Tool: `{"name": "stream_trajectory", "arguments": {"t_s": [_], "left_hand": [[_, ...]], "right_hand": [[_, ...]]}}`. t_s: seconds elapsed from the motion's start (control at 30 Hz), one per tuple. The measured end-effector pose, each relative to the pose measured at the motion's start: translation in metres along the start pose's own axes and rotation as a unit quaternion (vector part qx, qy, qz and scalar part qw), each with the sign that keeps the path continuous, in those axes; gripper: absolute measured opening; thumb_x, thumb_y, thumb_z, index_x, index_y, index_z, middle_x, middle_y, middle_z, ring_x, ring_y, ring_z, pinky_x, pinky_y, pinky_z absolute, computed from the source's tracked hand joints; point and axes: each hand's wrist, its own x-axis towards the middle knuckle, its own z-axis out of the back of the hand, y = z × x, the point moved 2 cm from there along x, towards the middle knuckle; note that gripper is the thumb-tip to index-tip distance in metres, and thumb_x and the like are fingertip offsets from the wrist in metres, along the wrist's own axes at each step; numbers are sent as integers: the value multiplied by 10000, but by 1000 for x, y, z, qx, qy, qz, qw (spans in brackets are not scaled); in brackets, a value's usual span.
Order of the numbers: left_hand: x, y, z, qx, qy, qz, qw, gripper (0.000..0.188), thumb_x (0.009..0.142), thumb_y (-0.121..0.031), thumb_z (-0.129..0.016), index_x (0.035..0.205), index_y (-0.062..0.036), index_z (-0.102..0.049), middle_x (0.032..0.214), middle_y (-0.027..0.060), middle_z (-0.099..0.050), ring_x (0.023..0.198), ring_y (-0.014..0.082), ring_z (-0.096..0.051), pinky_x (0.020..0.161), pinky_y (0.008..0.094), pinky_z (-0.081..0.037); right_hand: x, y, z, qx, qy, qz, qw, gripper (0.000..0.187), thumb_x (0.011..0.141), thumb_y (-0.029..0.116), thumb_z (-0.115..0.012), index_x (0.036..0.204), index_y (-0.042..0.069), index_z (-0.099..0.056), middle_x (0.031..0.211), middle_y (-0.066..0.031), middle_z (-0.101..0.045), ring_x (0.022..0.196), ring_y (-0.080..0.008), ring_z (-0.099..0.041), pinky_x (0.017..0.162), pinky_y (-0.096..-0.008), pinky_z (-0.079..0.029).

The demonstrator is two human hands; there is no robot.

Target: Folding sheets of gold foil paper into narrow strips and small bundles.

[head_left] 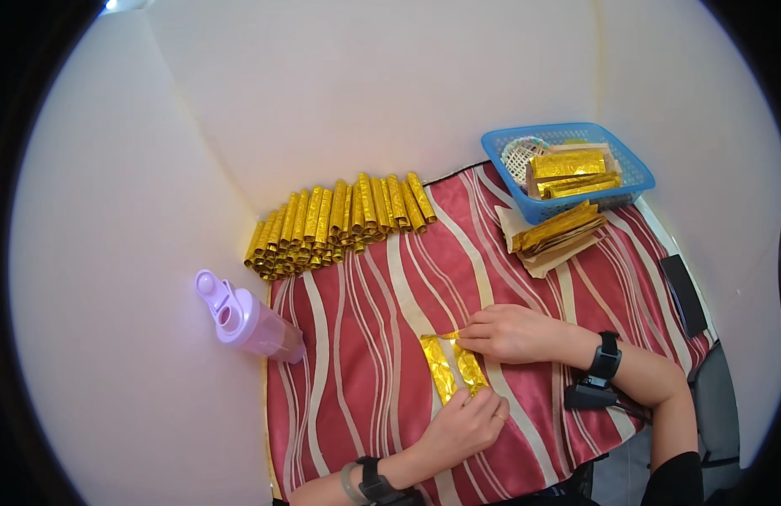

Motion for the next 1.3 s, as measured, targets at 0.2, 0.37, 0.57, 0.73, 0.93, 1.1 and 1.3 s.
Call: {"name": "stream_trajectory", "arguments": {"t_s": [0.2, 0.37, 0.57, 0.73, 0.93, 1.1, 1.3], "left_hand": [[-17, 13, 3, 35, 51, 17, 998, 135, 753, -174, -581, 853, -88, -610, 800, 0, -530, 822, 137, -529, 648, 300, -371], [-37, 49, 2, 12, -43, 114, 992, 166, 696, -112, -689, 829, -98, -590, 819, 2, -581, 818, 169, -563, 697, 330, -406], [-36, 65, -7, -44, -80, 154, 984, 197, 696, -101, -735, 846, -99, -607, 823, 4, -607, 828, 190, -578, 717, 339, -418], [-43, 69, -3, 8, -52, 122, 991, 213, 689, -90, -732, 857, -93, -601, 824, 18, -600, 823, 213, -576, 719, 345, -426], [-45, 71, -8, -107, -73, 249, 960, 200, 693, -68, -728, 851, -74, -606, 828, 55, -596, 833, 249, -571, 719, 371, -443], [-47, 74, -9, -173, -68, 307, 933, 183, 704, -65, -750, 821, -63, -610, 827, 58, -601, 837, 262, -564, 734, 375, -449], [-53, 77, -10, -223, -71, 338, 912, 127, 721, -133, -762, 809, -91, -680, 832, 17, -597, 872, 229, -554, 770, 368, -413]], "right_hand": [[-12, -4, 7, -121, 21, -34, 992, 146, 737, 127, -589, 841, 34, -633, 802, -35, -580, 843, -180, -576, 767, -294, -479], [-18, -5, 9, -141, 9, -40, 989, 90, 742, 133, -585, 792, 60, -602, 781, -25, -554, 820, -173, -563, 723, -288, -462], [-20, -7, 10, -109, -16, -33, 993, 102, 752, 138, -579, 828, 70, -586, 820, -27, -551, 812, -177, -559, 708, -293, -454], [-23, -5, 12, -61, -9, -20, 998, 108, 743, 127, -598, 834, 70, -583, 834, -47, -554, 827, -196, -568, 708, -316, -470], [-29, -10, 7, 108, -33, -99, 989, 138, 750, 95, -660, 873, 76, -602, 869, -53, -565, 845, -233, -572, 706, -356, -488], [-28, -14, 5, 169, -24, -124, 978, 90, 830, 122, -661, 892, 78, -611, 872, -53, -574, 848, -244, -569, 729, -372, -483], [-31, -16, 1, 218, -20, -159, 963, 96, 844, 144, -666, 896, 81, -616, 841, -69, -591, 845, -266, -568, 739, -387, -476]]}}
